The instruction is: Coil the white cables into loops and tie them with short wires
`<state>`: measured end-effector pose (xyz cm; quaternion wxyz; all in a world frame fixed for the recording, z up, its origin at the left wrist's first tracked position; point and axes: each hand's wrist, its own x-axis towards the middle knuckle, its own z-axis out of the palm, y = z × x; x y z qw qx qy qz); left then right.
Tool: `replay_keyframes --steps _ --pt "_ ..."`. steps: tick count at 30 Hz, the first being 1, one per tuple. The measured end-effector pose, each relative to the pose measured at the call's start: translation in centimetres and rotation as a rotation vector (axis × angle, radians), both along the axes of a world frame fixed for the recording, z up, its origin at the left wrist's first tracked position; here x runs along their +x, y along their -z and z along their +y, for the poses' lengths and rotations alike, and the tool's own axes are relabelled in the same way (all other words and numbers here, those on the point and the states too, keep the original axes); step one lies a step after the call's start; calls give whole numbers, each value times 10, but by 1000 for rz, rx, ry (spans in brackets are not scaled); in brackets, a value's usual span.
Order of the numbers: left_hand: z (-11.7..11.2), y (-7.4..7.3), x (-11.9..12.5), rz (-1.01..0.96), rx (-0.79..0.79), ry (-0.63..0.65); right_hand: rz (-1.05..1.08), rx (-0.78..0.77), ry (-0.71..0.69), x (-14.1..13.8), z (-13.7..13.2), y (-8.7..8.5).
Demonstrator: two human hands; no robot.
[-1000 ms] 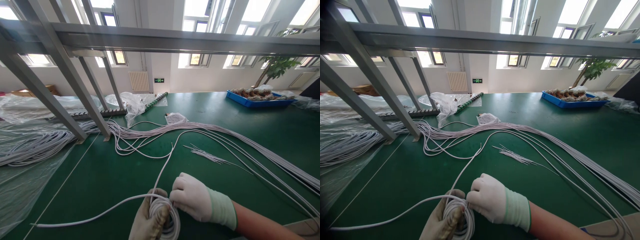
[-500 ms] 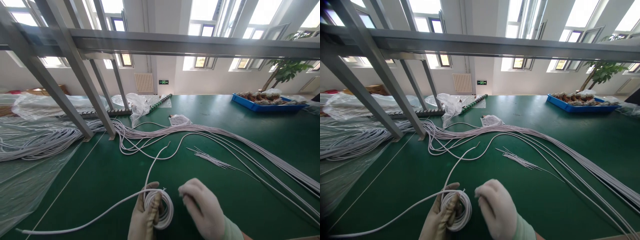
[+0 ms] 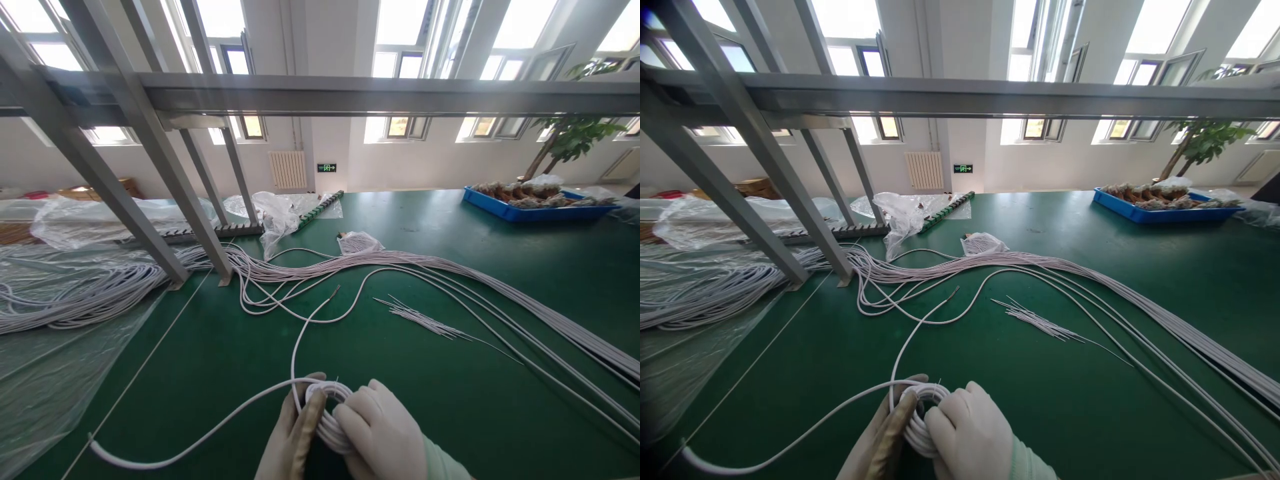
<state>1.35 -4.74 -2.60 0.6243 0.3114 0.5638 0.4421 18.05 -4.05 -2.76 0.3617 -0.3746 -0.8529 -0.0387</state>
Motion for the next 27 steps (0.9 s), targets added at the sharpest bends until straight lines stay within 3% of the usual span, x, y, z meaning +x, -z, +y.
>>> replay_keyframes --steps 2,10,14,19,27 --pt "2 -4 -2 123 24 52 -13 22 0 -2 -3 0" --pt "-1 -7 7 -21 68 49 -24 -48 -3 -6 -13 11" --pt "-3 -11 7 -123 13 22 4 20 -3 -9 -14 8" --pt "-3 -18 3 -18 10 63 27 57 -28 -11 -16 4" --pt "2 -13 2 -24 6 85 -10 36 3 -10 -14 14"
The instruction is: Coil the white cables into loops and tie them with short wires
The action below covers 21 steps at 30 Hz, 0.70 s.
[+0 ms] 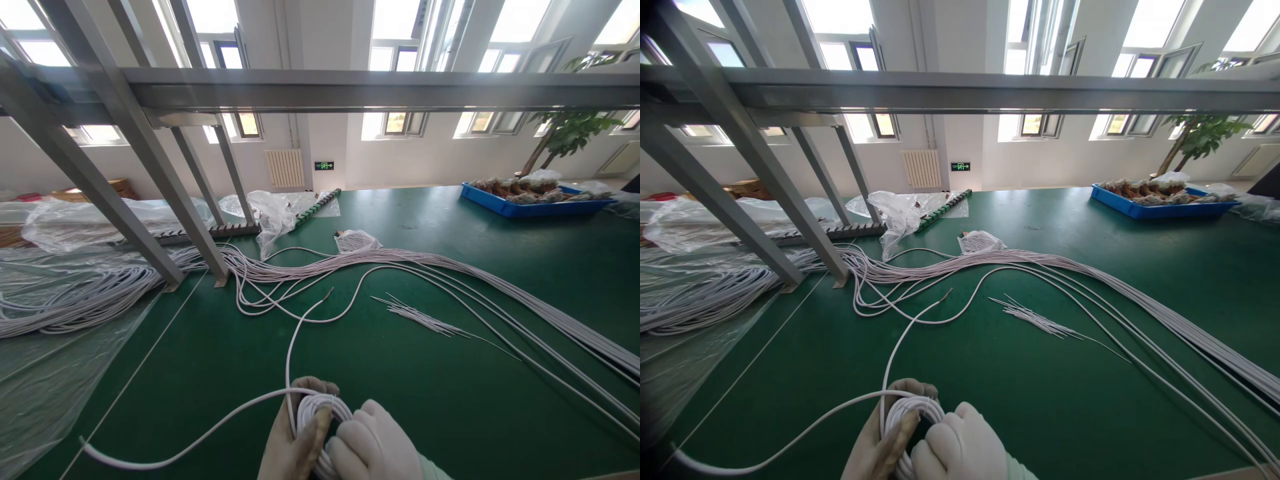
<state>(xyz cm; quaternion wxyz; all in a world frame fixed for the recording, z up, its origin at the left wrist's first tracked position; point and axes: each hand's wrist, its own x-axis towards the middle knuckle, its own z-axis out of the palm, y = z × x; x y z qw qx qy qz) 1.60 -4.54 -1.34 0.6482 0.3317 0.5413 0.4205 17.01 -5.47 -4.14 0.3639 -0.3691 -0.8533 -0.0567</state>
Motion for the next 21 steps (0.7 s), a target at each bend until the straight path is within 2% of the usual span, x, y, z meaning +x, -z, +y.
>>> replay_keyframes --steps 6,10,14,18,20,21 --pt "1 0 0 -55 2 3 13 -7 32 1 1 4" --pt "3 0 1 -81 3 -43 23 -7 45 -1 2 4" --pt "3 -10 3 14 -84 -32 27 -21 12 -2 4 5" --pt "4 -16 1 37 -101 -12 51 -68 -3 0 0 15" --pt "5 -10 -2 47 -39 -13 142 -153 -4 4 -3 16" --pt "6 -6 -3 18 6 -25 220 -258 -17 7 -3 14"
